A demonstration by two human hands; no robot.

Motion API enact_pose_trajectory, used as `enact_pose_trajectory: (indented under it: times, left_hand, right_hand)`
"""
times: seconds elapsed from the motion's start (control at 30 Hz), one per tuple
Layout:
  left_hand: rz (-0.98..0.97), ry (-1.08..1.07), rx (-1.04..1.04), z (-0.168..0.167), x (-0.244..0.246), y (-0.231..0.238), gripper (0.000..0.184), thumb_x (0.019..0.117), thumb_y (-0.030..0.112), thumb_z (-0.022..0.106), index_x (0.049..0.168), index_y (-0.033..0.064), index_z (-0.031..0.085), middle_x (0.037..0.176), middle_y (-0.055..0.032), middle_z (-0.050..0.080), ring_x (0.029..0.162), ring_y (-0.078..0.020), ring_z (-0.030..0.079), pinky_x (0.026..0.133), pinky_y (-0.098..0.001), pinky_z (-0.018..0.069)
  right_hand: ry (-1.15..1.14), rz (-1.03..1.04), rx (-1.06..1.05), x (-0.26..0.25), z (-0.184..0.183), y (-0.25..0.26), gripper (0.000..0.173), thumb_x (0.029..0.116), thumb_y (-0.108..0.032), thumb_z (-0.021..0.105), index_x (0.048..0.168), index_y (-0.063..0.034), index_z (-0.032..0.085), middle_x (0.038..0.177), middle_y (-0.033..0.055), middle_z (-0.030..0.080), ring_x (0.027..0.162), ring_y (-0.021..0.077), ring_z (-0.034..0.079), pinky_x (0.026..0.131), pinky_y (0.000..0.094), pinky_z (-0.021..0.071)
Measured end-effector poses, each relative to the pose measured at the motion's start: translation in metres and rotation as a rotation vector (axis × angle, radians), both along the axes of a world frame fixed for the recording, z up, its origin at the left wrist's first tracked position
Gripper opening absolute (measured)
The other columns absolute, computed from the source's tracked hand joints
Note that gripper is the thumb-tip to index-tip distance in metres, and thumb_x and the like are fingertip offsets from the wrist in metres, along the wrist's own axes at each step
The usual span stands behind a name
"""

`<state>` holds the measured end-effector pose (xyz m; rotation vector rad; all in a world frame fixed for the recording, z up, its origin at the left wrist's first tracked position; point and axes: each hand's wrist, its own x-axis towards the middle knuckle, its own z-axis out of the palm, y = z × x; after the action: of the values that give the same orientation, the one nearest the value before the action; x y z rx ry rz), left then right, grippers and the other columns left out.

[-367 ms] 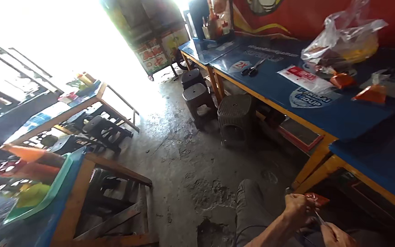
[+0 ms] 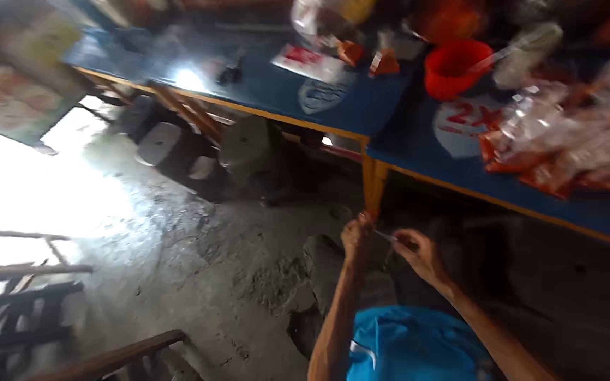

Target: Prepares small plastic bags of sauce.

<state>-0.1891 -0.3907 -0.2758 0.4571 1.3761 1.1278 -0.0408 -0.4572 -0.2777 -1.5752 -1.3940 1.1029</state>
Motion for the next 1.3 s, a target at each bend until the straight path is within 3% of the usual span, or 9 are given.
enact_pose_trajectory:
  times: [0.1,0.23,0.5,0.7,0.8,0.9,1.0,1.13,1.3]
  left_hand:
    - [0.063,0.017,0.039,0.002,-0.005,0.01,0.006,0.0986,-0.003,0.057,0.103,-0.0072,0.056,0.079,-0.0083,0.06,0.068,-0.0121,0.059,0.068,-0.0266,0.053]
    - [0.134,0.005,0.077,0.006,-0.001,0.011,0.007,0.098,-0.004,0.057,0.104,-0.0052,0.055,0.08,-0.0088,0.062,0.07,-0.0133,0.061,0.069,-0.0274,0.0545]
    - [0.126,0.018,0.096,0.0,0.009,0.011,0.007,0.0977,-0.005,0.056,0.104,-0.0064,0.055,0.08,-0.0096,0.063,0.071,-0.0147,0.064,0.071,-0.0287,0.0561]
    - [0.138,-0.004,0.052,0.002,0.009,0.013,0.009,0.0983,-0.005,0.056,0.106,-0.0054,0.053,0.08,-0.0099,0.063,0.068,-0.0137,0.063,0.069,-0.0268,0.0553]
    - [0.158,-0.024,0.029,0.0,0.006,0.017,0.006,0.0983,-0.005,0.057,0.104,-0.0038,0.054,0.079,-0.0086,0.062,0.068,-0.0122,0.061,0.067,-0.0252,0.0541]
    - [0.139,-0.055,0.021,-0.001,0.006,0.019,0.005,0.101,-0.003,0.053,0.106,-0.0031,0.054,0.082,-0.0083,0.062,0.07,-0.0117,0.061,0.068,-0.0245,0.0539]
    - [0.134,-0.075,0.009,-0.003,0.01,0.019,0.006,0.1003,-0.002,0.054,0.106,-0.0031,0.054,0.083,-0.0089,0.061,0.071,-0.0128,0.06,0.068,-0.0258,0.0536]
    - [0.143,-0.093,0.001,-0.003,0.017,0.017,0.008,0.0998,-0.003,0.055,0.107,-0.004,0.053,0.083,-0.009,0.063,0.07,-0.0126,0.062,0.068,-0.0257,0.0551]
    - [0.148,-0.094,-0.018,-0.006,0.019,0.014,0.005,0.1005,-0.003,0.053,0.106,-0.0033,0.053,0.084,-0.0092,0.062,0.07,-0.0129,0.061,0.068,-0.0265,0.0543]
  right_hand:
    - [0.1,0.032,-0.049,0.004,0.005,0.0,0.036,0.0935,-0.016,0.066,0.126,-0.0001,0.065,0.117,0.0119,0.071,0.103,0.015,0.07,0.086,0.0309,0.0579]
    - [0.212,-0.133,-0.114,0.005,0.011,-0.002,0.027,0.096,-0.012,0.061,0.12,0.0,0.066,0.11,0.0094,0.072,0.096,0.0114,0.07,0.082,0.0278,0.0572]
    - [-0.354,0.048,0.371,-0.012,0.016,0.003,0.033,0.0888,-0.025,0.071,0.119,-0.0121,0.074,0.121,0.0106,0.07,0.116,0.0306,0.062,0.097,0.0471,0.0518]
    - [-0.402,-0.017,0.491,-0.015,0.005,0.005,0.015,0.0919,-0.018,0.064,0.097,-0.0109,0.076,0.094,0.0057,0.074,0.093,0.0226,0.068,0.085,0.0367,0.0542]
    - [-0.244,-0.096,0.414,-0.012,0.009,-0.006,0.015,0.0913,-0.018,0.065,0.097,-0.0082,0.075,0.093,0.0046,0.073,0.091,0.0174,0.066,0.084,0.0319,0.0525]
    - [0.2,-0.142,0.044,-0.013,0.016,-0.006,0.04,0.0892,-0.02,0.07,0.122,0.0015,0.063,0.111,0.01,0.071,0.101,0.0147,0.068,0.082,0.0279,0.0573]
    - [0.666,-0.154,-0.2,-0.02,0.014,0.003,0.055,0.0881,-0.006,0.072,0.138,0.0039,0.05,0.122,0.014,0.069,0.107,0.0169,0.07,0.091,0.0314,0.0587]
    - [0.87,-0.255,-0.195,-0.033,0.003,0.011,0.034,0.0929,0.003,0.066,0.126,0.0037,0.056,0.109,0.0103,0.069,0.097,0.0146,0.069,0.088,0.0301,0.0586]
    - [0.803,-0.306,-0.111,-0.033,-0.003,0.013,0.01,0.0916,0.004,0.063,0.099,-0.0023,0.063,0.086,0.0016,0.066,0.079,0.0088,0.064,0.076,0.0256,0.0558]
